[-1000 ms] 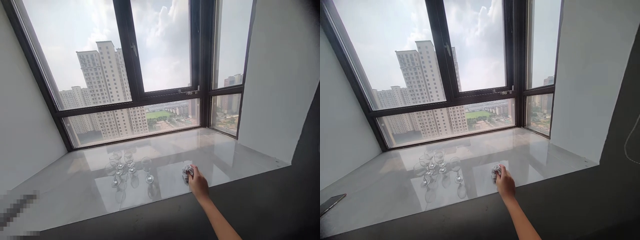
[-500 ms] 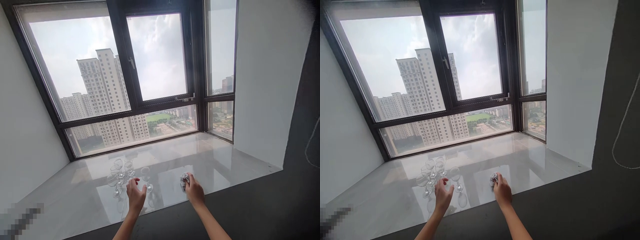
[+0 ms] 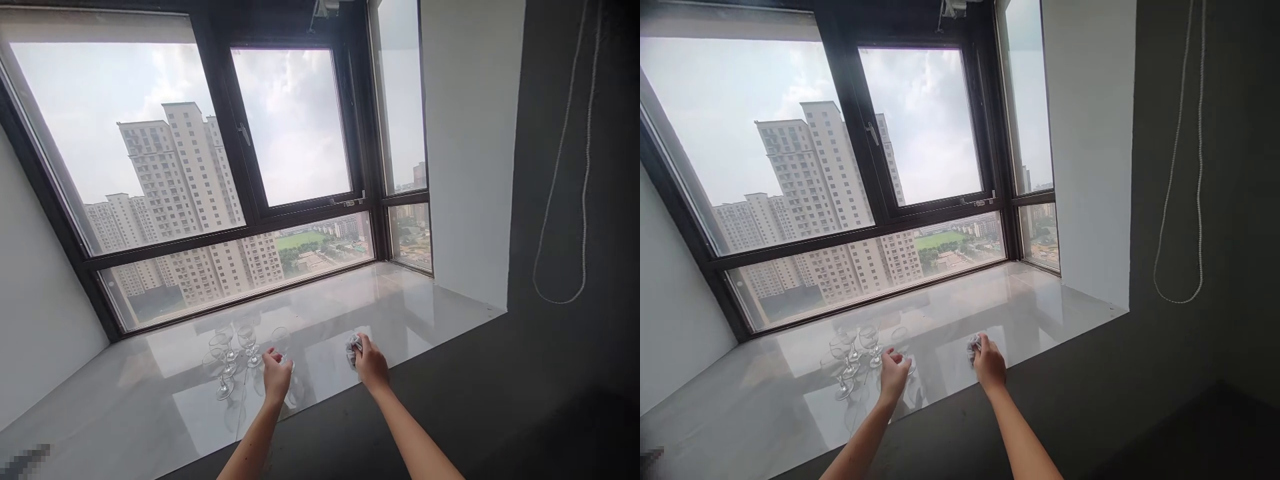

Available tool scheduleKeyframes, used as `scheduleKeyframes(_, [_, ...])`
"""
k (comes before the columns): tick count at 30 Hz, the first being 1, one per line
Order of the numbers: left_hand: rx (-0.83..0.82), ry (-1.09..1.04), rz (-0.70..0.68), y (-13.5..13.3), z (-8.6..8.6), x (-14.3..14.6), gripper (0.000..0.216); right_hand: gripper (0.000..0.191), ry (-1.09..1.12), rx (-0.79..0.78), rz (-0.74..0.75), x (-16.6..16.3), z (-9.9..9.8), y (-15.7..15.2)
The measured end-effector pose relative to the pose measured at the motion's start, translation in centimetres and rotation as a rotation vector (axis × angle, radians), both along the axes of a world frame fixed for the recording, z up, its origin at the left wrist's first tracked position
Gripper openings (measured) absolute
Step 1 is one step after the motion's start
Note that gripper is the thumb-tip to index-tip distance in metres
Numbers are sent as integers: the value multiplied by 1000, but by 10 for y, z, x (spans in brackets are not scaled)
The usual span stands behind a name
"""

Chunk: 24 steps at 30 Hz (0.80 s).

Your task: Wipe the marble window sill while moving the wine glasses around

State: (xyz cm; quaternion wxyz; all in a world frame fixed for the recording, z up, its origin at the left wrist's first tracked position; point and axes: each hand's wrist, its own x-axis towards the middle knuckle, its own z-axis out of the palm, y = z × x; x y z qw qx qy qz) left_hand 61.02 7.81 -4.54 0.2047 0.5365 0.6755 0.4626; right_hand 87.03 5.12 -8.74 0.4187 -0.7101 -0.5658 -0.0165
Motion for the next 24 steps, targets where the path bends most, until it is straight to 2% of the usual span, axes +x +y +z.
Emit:
scheduleKeyframes(3, [-26, -50, -73, 9, -2, -1, 59, 30, 14, 7, 7, 1, -1, -1])
scheduleKeyframes(6, [0, -110, -171, 14, -6, -4, 50, 31, 23, 10, 21, 1, -2, -1])
scheduleKeyframes(13, [115, -29, -279, 2, -23, -10, 35, 31, 35, 22, 7, 2, -2, 0])
scheduleKeyframes(19, [102, 65, -216, 2, -25, -10, 40, 29, 38, 22, 10, 1, 2, -1])
scheduleKeyframes(24, [124, 403, -121, 4, -24, -4, 28, 29, 29, 24, 6, 2, 0, 1])
